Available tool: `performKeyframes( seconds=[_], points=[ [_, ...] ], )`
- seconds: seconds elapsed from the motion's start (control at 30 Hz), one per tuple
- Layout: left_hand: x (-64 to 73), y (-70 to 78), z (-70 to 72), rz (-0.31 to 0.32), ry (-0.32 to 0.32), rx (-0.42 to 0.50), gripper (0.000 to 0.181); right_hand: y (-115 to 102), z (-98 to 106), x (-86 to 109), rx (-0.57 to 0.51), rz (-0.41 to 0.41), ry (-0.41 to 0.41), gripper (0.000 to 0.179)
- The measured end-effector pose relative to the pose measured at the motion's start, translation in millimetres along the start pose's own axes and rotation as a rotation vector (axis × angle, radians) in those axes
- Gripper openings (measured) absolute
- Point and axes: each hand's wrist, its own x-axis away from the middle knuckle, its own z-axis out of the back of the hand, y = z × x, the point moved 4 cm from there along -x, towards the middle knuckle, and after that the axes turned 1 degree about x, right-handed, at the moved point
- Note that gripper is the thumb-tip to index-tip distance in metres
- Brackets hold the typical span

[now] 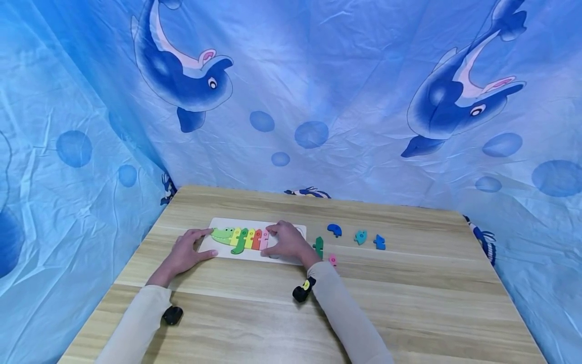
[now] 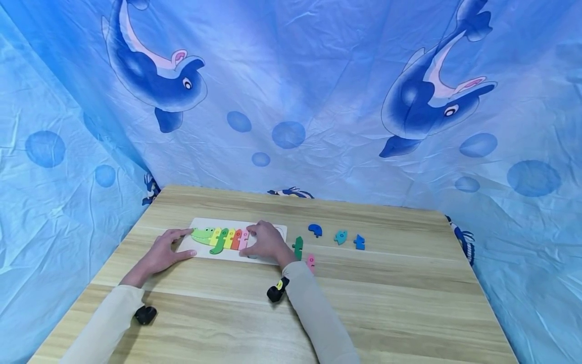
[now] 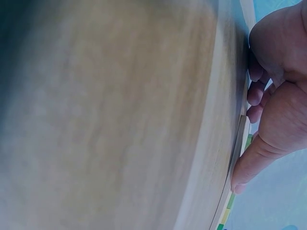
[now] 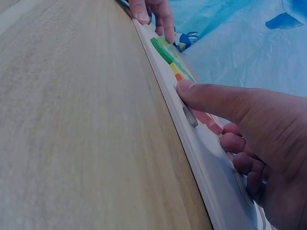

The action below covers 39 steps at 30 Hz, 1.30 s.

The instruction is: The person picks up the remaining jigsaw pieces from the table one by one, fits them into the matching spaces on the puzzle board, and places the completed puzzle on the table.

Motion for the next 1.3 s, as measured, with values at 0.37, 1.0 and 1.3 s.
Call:
performKeyframes(
  seconds=[0.37, 1.0, 1.3],
  points=[
    [-0.5, 0.4, -1.3, -0.017, 0.0, 0.001, 0.079, 1.5, 17.5, 9.0, -0.11, 0.076, 0.064, 0.067],
    [0.6, 0.9, 0.3, -0.022, -0.001, 0.0, 0.08, 16.6, 63.0, 51.6, -0.22, 0.224, 0.144, 0.059],
    [2.7, 0.9, 1.6, -0.049, 0.008, 0.004, 0.079, 45.9, 83.2, 86.6, -0.151, 0.164, 0.194, 0.057]
  ],
)
